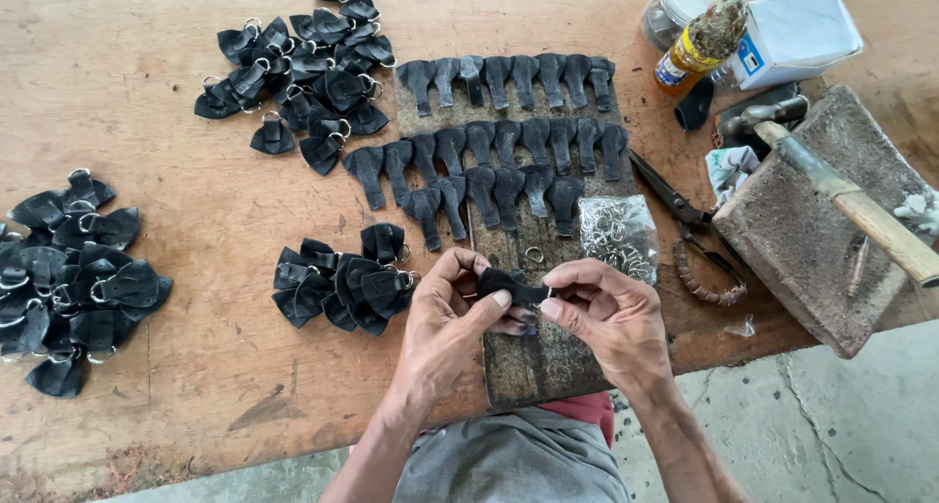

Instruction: The person sits at a workbench assembling keychains from black leather pieces. They pick up a metal split ring, thread it through the punched hole of a leather piece, fold the leather over, and place the finished keychain in a pile, repeating this for many pieces.

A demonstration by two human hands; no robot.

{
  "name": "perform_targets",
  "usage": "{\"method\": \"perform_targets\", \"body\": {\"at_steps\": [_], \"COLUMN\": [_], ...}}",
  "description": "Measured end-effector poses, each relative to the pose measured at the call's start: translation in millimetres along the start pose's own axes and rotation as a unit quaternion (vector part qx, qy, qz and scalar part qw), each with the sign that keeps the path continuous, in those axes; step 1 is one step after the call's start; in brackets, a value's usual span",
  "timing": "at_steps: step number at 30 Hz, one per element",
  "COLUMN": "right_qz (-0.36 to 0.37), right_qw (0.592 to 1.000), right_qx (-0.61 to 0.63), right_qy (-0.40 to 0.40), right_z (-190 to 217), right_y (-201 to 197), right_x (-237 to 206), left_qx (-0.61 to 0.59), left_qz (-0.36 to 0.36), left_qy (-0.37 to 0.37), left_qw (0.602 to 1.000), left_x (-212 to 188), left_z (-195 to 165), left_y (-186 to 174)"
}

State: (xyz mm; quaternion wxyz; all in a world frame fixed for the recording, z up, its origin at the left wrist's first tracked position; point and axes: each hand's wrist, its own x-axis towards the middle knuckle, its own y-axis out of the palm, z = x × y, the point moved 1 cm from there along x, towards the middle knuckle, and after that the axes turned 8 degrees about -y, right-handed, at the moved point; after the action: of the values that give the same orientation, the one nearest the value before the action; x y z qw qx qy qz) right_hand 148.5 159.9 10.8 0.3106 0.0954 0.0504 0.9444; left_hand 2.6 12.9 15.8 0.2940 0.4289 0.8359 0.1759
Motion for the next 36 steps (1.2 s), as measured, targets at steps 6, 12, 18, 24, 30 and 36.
{"method": "perform_targets", "body": {"at_steps": [6, 12, 18, 24, 30, 36], "right_qz": [-0.010, -0.009, 0.006, 0.019, 0.018, 0.032], "right_qw": [0.997, 0.995, 0.996, 0.995, 0.991, 0.994], "right_qx": [-0.050, -0.079, -0.070, -0.089, -0.133, 0.083], "right_qy": [0.058, 0.053, 0.056, 0.045, 0.023, 0.059], "right_z": [2.7, 7.2, 2.4, 1.7, 9.9, 13.1], "right_y": [1.7, 5.2, 6.0, 4.1, 9.1, 3.9], "right_x": [-0.1, 1.7, 2.8, 2.8, 3.0, 10.2], "left_qx": [0.130, 0.110, 0.164, 0.181, 0.133, 0.203], "left_qz": [-0.034, -0.036, -0.023, 0.016, -0.002, -0.055], "left_qy": [0.043, 0.050, 0.074, 0.056, 0.047, 0.158], "left_qw": [0.990, 0.992, 0.983, 0.982, 0.990, 0.965], "left_x": [-2.9, -4.5, -6.1, -6.6, -4.9, -6.1], "left_z": [-2.6, -1.8, -1.9, -8.4, -9.3, -7.8], "left_y": [0.8, 4.6, 8.6, 4.6, 3.3, 1.6]}}
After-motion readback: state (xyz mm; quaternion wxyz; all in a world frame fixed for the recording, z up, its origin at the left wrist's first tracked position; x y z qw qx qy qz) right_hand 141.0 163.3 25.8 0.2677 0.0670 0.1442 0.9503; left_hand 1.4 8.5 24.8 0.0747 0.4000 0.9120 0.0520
